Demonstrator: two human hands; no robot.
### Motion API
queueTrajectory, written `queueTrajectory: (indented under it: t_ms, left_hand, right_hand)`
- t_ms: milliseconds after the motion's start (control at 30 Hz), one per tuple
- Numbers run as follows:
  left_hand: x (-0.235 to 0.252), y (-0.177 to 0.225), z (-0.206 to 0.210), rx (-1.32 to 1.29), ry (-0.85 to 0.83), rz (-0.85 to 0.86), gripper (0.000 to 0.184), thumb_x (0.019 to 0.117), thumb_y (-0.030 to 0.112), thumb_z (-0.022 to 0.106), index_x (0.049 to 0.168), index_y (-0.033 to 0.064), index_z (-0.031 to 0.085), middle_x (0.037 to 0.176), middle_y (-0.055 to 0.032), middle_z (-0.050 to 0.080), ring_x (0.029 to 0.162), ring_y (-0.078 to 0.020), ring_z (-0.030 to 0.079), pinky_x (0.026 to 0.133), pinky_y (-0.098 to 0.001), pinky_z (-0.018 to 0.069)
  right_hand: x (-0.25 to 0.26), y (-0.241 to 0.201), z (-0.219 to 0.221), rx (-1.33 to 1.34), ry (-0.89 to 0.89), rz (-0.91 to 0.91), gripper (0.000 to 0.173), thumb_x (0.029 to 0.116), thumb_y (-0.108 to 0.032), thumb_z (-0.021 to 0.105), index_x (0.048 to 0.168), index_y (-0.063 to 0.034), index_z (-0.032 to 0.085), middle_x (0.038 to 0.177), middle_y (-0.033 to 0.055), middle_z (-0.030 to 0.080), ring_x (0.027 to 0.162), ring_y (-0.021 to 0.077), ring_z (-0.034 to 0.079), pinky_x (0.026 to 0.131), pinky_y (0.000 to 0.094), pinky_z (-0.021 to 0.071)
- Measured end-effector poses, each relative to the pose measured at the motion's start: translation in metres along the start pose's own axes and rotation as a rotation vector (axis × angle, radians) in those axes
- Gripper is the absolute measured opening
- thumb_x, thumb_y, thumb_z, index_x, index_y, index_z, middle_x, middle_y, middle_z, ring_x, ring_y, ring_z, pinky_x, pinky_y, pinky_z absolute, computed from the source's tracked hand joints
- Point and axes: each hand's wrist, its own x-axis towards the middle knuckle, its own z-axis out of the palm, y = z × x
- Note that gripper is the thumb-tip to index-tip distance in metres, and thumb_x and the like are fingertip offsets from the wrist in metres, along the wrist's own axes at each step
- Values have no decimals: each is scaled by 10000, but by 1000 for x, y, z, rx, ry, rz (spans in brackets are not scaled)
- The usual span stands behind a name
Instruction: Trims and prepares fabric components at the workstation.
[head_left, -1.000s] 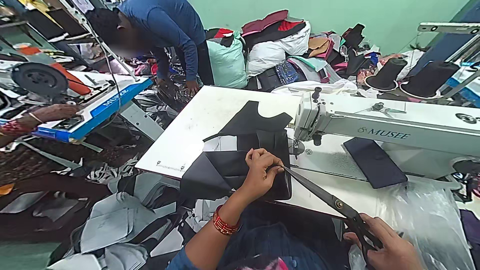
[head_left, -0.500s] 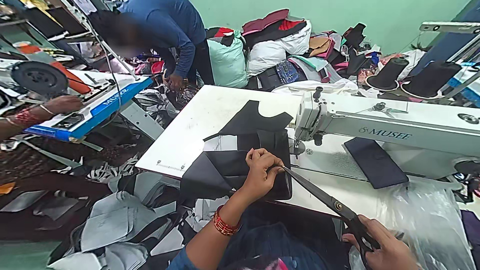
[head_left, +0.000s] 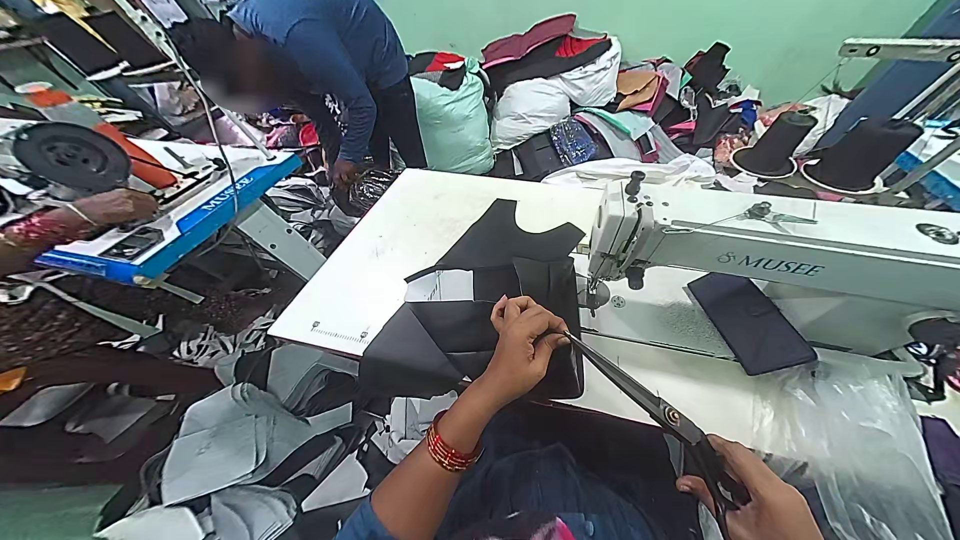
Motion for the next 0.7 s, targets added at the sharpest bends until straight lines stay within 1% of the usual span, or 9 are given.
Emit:
queueTrajectory:
  t_ms: [167, 367, 467, 533, 567, 600, 633, 667, 700]
  left_hand:
    - [0, -1, -2, 18, -10, -2, 168, 984, 267, 607, 933, 172, 735, 914, 55, 711, 1141, -176, 588, 1121, -598, 186]
    - [-1, -1, -2, 32, -1, 8, 174, 986, 264, 601, 925, 168, 731, 903, 50, 708, 1137, -181, 590, 1123, -599, 186]
    - [1, -2, -3, 1, -27, 34, 181, 998, 274, 605, 934, 167, 736, 936, 50, 723, 1141, -161, 598, 1132, -583, 198]
    - [7, -6, -12, -39, -79, 35, 222, 995, 295, 624, 1050, 133, 765, 1058, 15, 752, 1190, -175, 625, 1137, -599, 262]
    - [10, -10, -20, -42, -120, 19, 332, 991, 336, 625, 1193, 97, 736, 1190, -28, 737, 1241, -207, 614, 1133, -609, 305]
    - [12, -16, -30, -21, -168, -23, 513, 987, 422, 612, 1359, 69, 638, 1344, -71, 670, 1320, -250, 563, 1137, -621, 326]
    - [15, -21, -41, 28, -212, -88, 676, 985, 529, 568, 1487, 79, 516, 1474, -87, 576, 1395, -276, 495, 1145, -631, 330]
    - [17, -28, -53, 114, -252, -158, 761, 984, 602, 511, 1562, 116, 420, 1560, -86, 489, 1447, -299, 433, 1146, -646, 320]
    - [18, -34, -65, 224, -296, -224, 790, 988, 648, 462, 1592, 146, 378, 1593, -101, 444, 1468, -337, 401, 1136, -677, 299]
  right_hand:
    - [1, -2, 1, -13, 22, -1, 647, 817, -468, 781, 1104, 105, 690, 913, 249, 719, 672, 343, 690, 588, 511, 556]
    - [1, -2, 4, 46, 8, -1, 598, 814, -384, 806, 1108, 125, 693, 933, 264, 726, 673, 331, 690, 615, 488, 565]
    - [-4, 2, 7, 132, -35, 15, 623, 836, -404, 783, 1143, 128, 675, 960, 262, 725, 706, 304, 684, 653, 450, 568]
    - [-6, 4, 5, 205, -85, 91, 650, 842, -407, 788, 1180, 131, 648, 866, 218, 698, 668, 254, 620, 641, 424, 536]
    - [-6, 4, 2, 228, -106, 150, 652, 833, -394, 797, 1191, 126, 634, 808, 179, 666, 647, 227, 581, 629, 413, 513]
    - [-7, 5, -1, 238, -122, 215, 647, 828, -371, 807, 1203, 122, 622, 780, 159, 644, 641, 223, 564, 629, 425, 500]
    - [-7, 7, -6, 236, -141, 285, 635, 827, -340, 816, 1221, 116, 614, 789, 163, 646, 660, 244, 577, 650, 458, 504]
    - [-6, 10, -10, 215, -152, 351, 630, 828, -324, 820, 1236, 110, 615, 814, 186, 667, 694, 285, 608, 684, 504, 518]
    - [-4, 13, -14, 187, -160, 408, 632, 831, -311, 822, 1252, 111, 612, 822, 204, 667, 717, 322, 614, 708, 545, 508]
